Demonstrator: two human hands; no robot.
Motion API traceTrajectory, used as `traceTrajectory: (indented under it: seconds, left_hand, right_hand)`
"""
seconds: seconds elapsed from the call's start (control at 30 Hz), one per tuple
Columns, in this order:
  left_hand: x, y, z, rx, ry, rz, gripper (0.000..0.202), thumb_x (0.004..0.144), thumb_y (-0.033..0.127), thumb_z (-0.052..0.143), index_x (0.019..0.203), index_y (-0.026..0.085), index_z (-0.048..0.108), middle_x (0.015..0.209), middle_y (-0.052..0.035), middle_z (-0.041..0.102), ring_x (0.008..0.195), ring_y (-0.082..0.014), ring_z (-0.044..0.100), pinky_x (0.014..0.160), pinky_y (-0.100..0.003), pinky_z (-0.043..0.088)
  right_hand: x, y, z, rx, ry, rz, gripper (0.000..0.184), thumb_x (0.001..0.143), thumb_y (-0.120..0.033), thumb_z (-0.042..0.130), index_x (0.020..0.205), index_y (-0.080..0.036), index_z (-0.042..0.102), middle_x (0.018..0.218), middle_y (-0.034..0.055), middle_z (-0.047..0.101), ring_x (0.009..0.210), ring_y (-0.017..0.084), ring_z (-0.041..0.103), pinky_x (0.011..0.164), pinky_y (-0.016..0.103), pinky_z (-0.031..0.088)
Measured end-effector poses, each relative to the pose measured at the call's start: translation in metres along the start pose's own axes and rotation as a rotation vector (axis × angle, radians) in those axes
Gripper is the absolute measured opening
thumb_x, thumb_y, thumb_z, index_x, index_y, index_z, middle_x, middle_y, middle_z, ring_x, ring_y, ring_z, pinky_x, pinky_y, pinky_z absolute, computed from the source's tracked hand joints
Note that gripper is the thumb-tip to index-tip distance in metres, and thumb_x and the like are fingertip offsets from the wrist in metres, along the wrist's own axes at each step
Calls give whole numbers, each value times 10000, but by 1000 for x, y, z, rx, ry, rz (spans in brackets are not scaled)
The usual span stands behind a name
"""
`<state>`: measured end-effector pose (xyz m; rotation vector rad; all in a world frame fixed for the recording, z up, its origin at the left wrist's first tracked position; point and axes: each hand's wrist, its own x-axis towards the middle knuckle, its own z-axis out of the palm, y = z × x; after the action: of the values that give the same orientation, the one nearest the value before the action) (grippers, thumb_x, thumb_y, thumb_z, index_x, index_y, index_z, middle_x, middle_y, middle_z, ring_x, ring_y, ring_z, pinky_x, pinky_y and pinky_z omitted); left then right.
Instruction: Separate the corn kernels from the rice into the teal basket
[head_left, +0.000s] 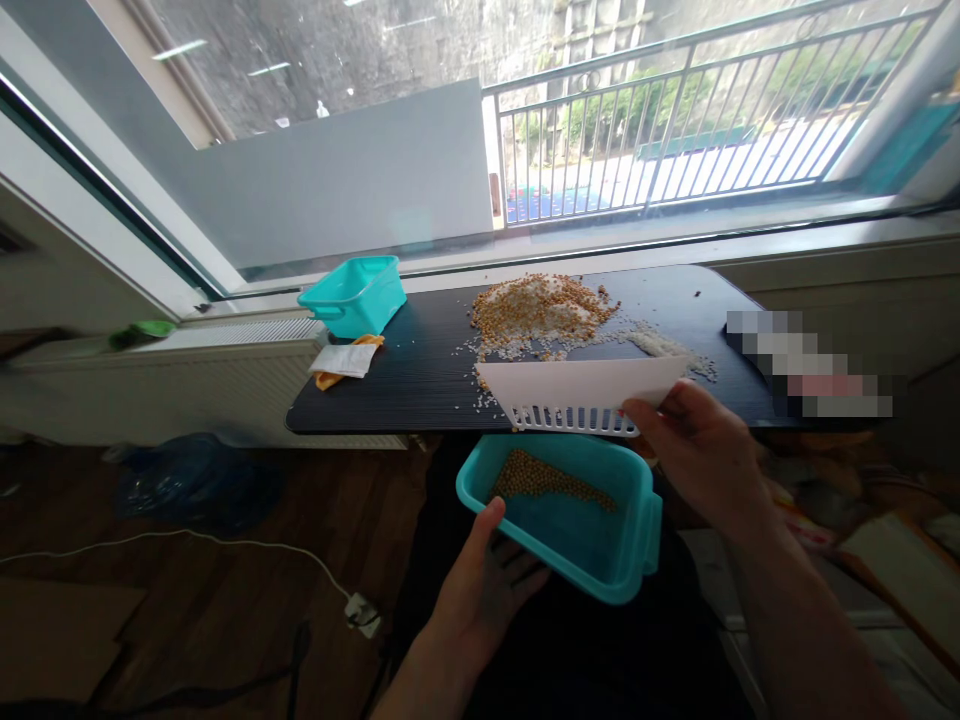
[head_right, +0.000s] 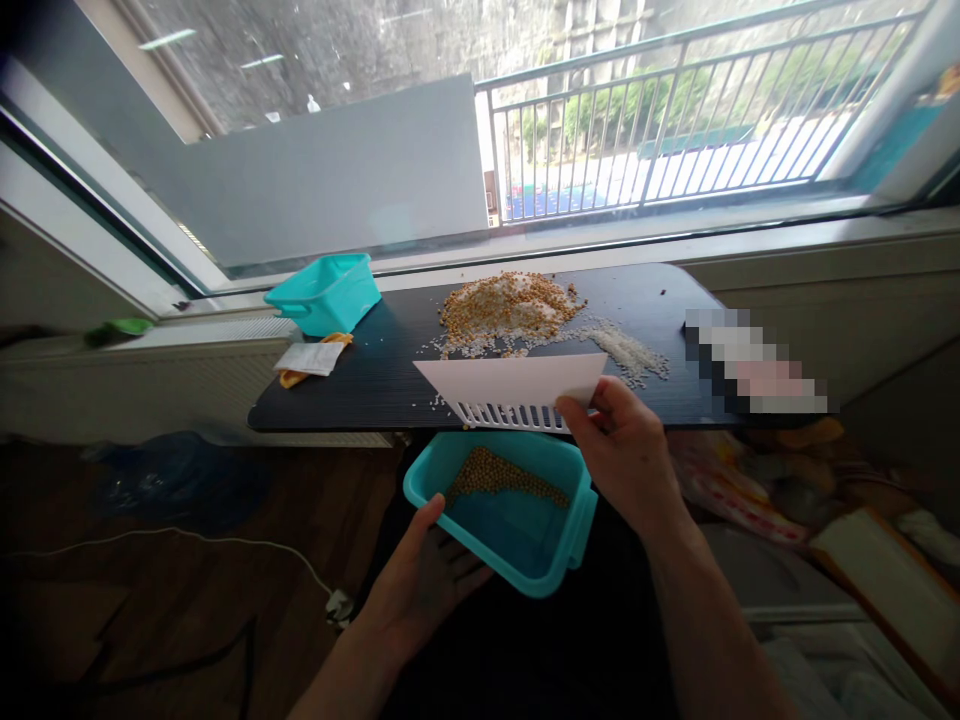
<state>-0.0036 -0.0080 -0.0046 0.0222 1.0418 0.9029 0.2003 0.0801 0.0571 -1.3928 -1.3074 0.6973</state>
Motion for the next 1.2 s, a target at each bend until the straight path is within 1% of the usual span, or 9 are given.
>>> traceTrajectory:
  seconds: [0.1, 0.2, 0.33, 0.43, 0.6, 0.77, 0.97, 1.2]
  left_hand:
    - [0, 1, 1, 0, 12, 1, 621, 840, 554, 546, 1309, 150, 491, 1302, -170, 587, 1057, -274, 645, 937, -393, 484]
    - [0, 1, 2, -11, 11, -3, 611, 839, 540, 554, 1303, 147, 494, 1295, -173, 591, 1064, -275, 645, 951, -401, 480]
    - [-1, 1, 2, -10, 4, -5, 606, 834, 544, 560, 1291, 150, 508, 1280, -168, 601, 1075, -274, 639, 970, -403, 469]
    - [0, 0, 1, -10, 15, 0, 606, 825, 546, 571, 1282, 152, 515, 1265, -171, 608, 1074, -278, 639, 970, -412, 469]
    - [1, -1, 0, -16, 15, 1, 625, 824, 543, 574, 1305, 153, 493, 1284, -174, 598, 1064, -285, 645, 960, -415, 479]
    - [-1, 0, 1, -13, -4, -3, 622, 836, 541, 558, 1311, 145, 492, 1303, -173, 587, 1086, -283, 636, 951, -394, 484]
    - [0, 0, 1, -19, 8, 0, 627, 831, 537, 569, 1317, 151, 487, 1276, -176, 608, 1069, -287, 647, 961, -414, 481]
    - [-1, 0, 2, -12, 13, 5, 636, 832, 553, 557, 1323, 155, 485, 1317, -180, 577, 1095, -286, 634, 953, -403, 484]
  right_hand:
    - [1, -3, -2, -52, 51, -12, 138, 714, -355, 672, 783, -254, 608, 803, 4, 724, 628, 182, 638, 595, 319, 538]
    - [4, -5, -4, -133, 114, -46, 141, 721, -368, 667, 742, -253, 588, 807, 12, 721, 632, 181, 623, 613, 322, 526]
    - [7, -6, -2, -149, 92, -77, 167, 724, -376, 659, 697, -245, 559, 769, 21, 706, 613, 172, 608, 595, 305, 511]
    - [6, -7, -1, -144, 72, -89, 156, 724, -371, 656, 711, -242, 568, 759, 23, 701, 609, 170, 604, 585, 301, 507]
    - [7, -7, -1, -137, 75, -86, 187, 721, -394, 654, 719, -226, 571, 776, 26, 701, 622, 169, 609, 599, 310, 511]
    - [8, -3, 1, -130, 41, -75, 139, 742, -368, 654, 786, -244, 608, 787, 8, 707, 644, 176, 625, 598, 307, 515]
    - [6, -4, -2, -121, 55, -92, 123, 736, -358, 662, 761, -253, 603, 782, 0, 711, 640, 175, 628, 600, 303, 527]
    - [8, -1, 3, -123, 50, -124, 115, 747, -341, 655, 793, -240, 627, 777, 6, 708, 609, 164, 608, 595, 296, 513]
